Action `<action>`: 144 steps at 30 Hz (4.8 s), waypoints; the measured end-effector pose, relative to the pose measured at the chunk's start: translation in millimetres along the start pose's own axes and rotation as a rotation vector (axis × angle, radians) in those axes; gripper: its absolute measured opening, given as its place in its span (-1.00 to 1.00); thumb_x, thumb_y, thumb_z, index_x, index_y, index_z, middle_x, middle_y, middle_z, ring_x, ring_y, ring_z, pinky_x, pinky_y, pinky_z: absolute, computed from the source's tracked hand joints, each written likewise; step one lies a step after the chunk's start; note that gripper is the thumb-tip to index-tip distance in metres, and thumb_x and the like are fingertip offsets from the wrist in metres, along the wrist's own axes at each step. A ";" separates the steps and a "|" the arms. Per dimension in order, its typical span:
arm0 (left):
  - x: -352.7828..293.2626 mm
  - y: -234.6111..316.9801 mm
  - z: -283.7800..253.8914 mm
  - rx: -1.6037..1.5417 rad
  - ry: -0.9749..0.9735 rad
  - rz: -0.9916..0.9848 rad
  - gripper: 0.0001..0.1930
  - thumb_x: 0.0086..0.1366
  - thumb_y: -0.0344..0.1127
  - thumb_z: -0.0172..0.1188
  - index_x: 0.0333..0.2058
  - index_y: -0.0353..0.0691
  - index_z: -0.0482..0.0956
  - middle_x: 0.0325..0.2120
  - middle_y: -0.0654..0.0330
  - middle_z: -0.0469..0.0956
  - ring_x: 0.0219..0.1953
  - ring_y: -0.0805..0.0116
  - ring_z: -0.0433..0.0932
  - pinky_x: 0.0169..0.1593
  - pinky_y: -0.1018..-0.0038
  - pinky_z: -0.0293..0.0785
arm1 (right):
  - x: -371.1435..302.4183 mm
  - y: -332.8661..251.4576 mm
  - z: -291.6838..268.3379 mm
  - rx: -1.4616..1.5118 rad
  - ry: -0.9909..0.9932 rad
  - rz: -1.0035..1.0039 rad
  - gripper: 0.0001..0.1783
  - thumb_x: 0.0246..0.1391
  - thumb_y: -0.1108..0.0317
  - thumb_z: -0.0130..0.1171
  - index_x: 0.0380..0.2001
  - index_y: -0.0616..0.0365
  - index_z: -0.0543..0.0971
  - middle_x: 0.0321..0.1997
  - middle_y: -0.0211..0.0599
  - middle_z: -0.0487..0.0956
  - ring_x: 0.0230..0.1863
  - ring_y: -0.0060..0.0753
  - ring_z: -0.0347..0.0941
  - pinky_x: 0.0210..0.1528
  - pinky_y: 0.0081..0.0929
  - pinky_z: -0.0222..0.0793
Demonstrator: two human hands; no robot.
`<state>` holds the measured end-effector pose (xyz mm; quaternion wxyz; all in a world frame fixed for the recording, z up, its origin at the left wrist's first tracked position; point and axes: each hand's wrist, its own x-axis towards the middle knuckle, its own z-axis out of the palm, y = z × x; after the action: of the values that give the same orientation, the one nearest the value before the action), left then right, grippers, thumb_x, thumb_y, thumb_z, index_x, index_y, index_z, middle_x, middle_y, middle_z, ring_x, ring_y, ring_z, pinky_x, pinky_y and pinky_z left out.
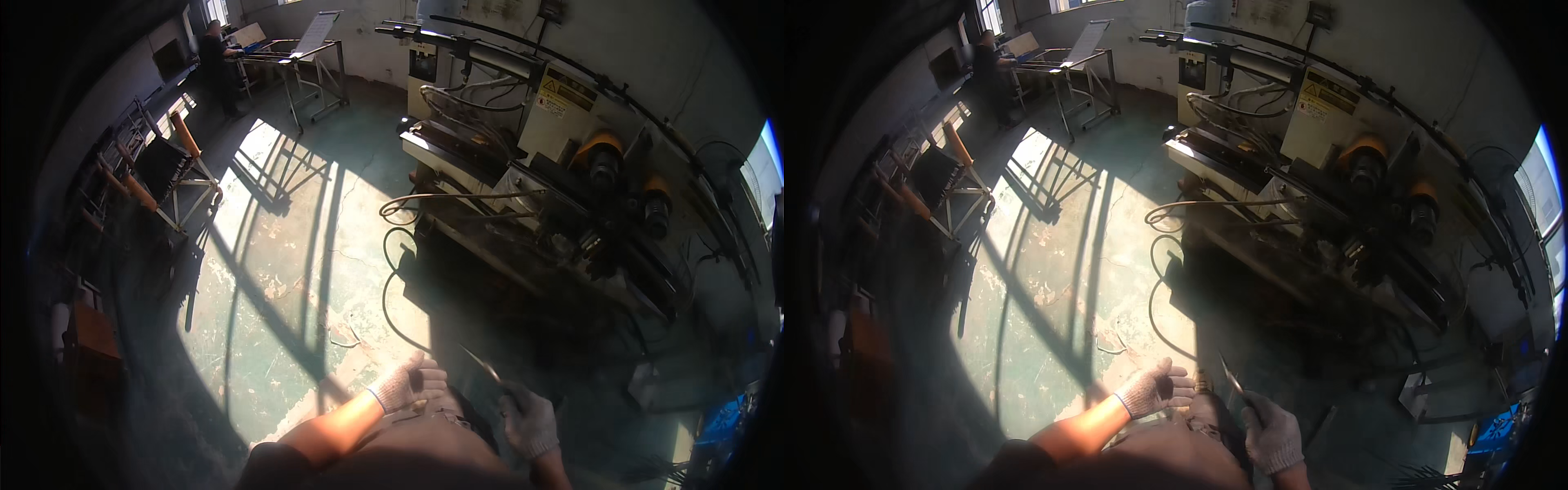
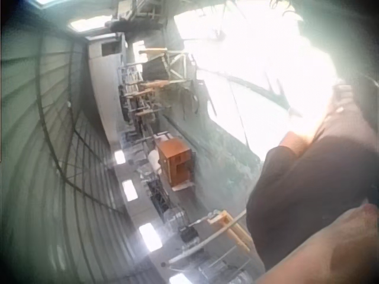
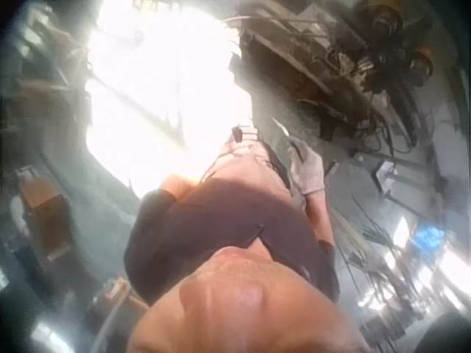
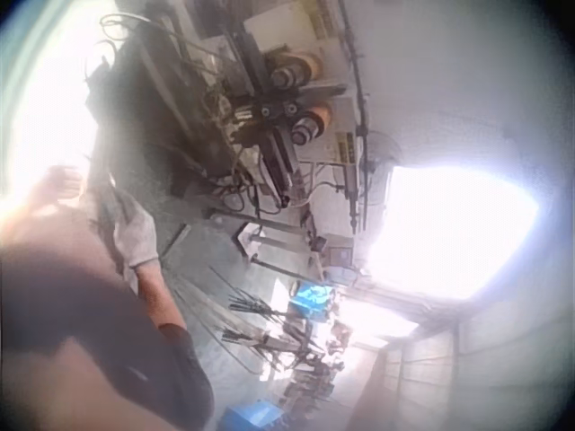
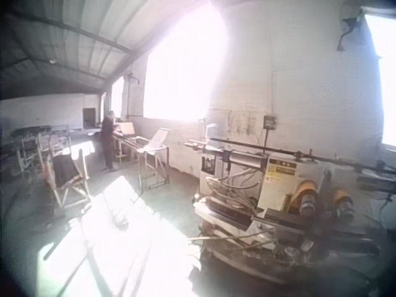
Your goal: The person repeatedly picks up metal rods from a rack, feeds them into a bending machine, and removes the bent rods. They also measure one bent rod on a wooden table using a tape measure and place it on a metal rack.
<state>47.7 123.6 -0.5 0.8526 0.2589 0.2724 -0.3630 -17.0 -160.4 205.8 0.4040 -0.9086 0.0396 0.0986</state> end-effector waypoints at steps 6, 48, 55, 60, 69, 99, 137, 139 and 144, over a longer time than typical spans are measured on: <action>-61.1 115.8 -62.0 -0.244 0.076 0.345 -0.46 0.73 -0.17 0.13 0.39 -0.55 0.42 -0.01 -0.23 0.68 -0.04 -0.09 0.70 0.14 -0.01 0.69 | 141.4 -76.4 164.9 0.091 -0.654 -0.422 -0.51 0.42 0.33 0.34 0.38 0.01 0.70 -0.06 0.06 0.77 -0.09 0.17 0.74 0.03 -0.06 0.68; -630.8 659.5 -785.6 -0.544 1.477 1.442 -0.40 0.21 -0.77 0.12 0.24 -0.30 0.60 -0.13 0.07 0.68 -0.11 0.13 0.80 0.06 0.19 0.82 | 404.4 -910.7 1182.5 0.265 -1.643 -0.201 -0.28 0.48 0.50 0.32 0.58 0.46 0.33 0.36 0.17 0.71 0.17 -0.06 0.79 0.23 -0.20 0.78; -764.5 758.1 -892.5 -0.749 1.500 1.690 -0.39 0.16 -0.80 0.14 0.20 -0.29 0.63 -0.16 0.09 0.70 -0.14 0.16 0.80 0.03 0.21 0.82 | 379.7 -1078.4 1370.8 0.525 -1.928 -0.135 -0.41 0.44 0.53 0.27 0.45 0.50 0.46 0.11 0.03 0.75 0.14 -0.01 0.76 0.40 0.06 0.68; -815.6 774.2 -1001.1 -0.494 1.721 1.678 -0.49 0.34 -0.81 0.01 0.19 -0.33 0.61 -0.09 0.13 0.66 -0.12 0.29 0.77 0.00 0.34 0.74 | 331.2 -1199.9 1493.7 0.163 -1.792 -0.976 -0.39 0.36 0.56 0.41 0.39 0.58 0.47 -0.15 -0.15 0.79 -0.10 -0.24 0.81 0.09 -0.27 0.83; -1014.0 832.3 -1214.8 -0.474 1.646 1.853 -0.42 0.35 -0.79 0.07 0.30 -0.24 0.53 -0.11 0.20 0.58 -0.15 0.38 0.64 0.00 0.36 0.66 | 204.5 -1373.7 1710.4 -0.043 -1.779 -1.211 -0.49 0.43 0.52 0.34 0.35 0.54 0.54 -0.07 -0.02 0.81 -0.14 -0.15 0.84 -0.10 -0.30 0.82; -1570.2 1059.1 -1816.9 -1.380 1.740 1.505 -0.35 0.19 -0.79 0.21 0.31 -0.46 0.58 0.18 -0.06 0.65 0.05 -0.02 0.83 0.06 0.20 0.83 | -199.1 -1897.8 2496.2 -0.051 -2.149 -0.263 -0.42 0.40 0.61 0.23 0.42 0.61 0.42 -0.08 -0.03 0.70 -0.07 -0.06 0.75 0.01 -0.17 0.79; -1786.3 1114.6 -2104.6 -0.311 2.433 0.143 -0.76 0.27 -0.37 0.27 -0.13 -0.12 0.83 -0.11 -0.02 0.76 0.10 -0.12 0.69 0.26 0.02 0.59 | -501.7 -2023.0 2869.0 -0.667 -1.454 -1.916 -0.57 0.30 0.08 0.41 0.11 0.07 0.78 0.11 0.13 0.80 0.23 0.29 0.71 0.29 0.17 0.60; -1778.9 1115.2 -2101.9 -0.299 2.400 0.144 -0.76 0.25 -0.38 0.27 -0.13 -0.15 0.82 -0.10 -0.01 0.75 0.12 -0.12 0.69 0.26 0.02 0.59 | -494.1 -2022.2 2862.1 -0.720 -1.459 -1.910 -0.56 0.30 0.06 0.41 0.11 0.08 0.77 0.12 0.12 0.80 0.24 0.29 0.71 0.29 0.17 0.60; -1763.2 1114.7 -2090.8 -0.268 2.397 0.212 -0.74 0.21 -0.42 0.25 -0.14 -0.22 0.79 -0.07 -0.03 0.75 0.14 -0.11 0.68 0.26 0.03 0.60 | -484.8 -2022.3 2846.1 -0.840 -1.406 -1.879 -0.53 0.22 0.09 0.48 0.11 0.09 0.78 0.09 0.08 0.83 0.21 0.25 0.74 0.28 0.09 0.63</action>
<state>-720.1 2974.4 -78.5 0.1049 0.3617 0.9022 0.2100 -603.4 3303.3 -84.8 -0.0697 -0.3944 -0.8840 0.2413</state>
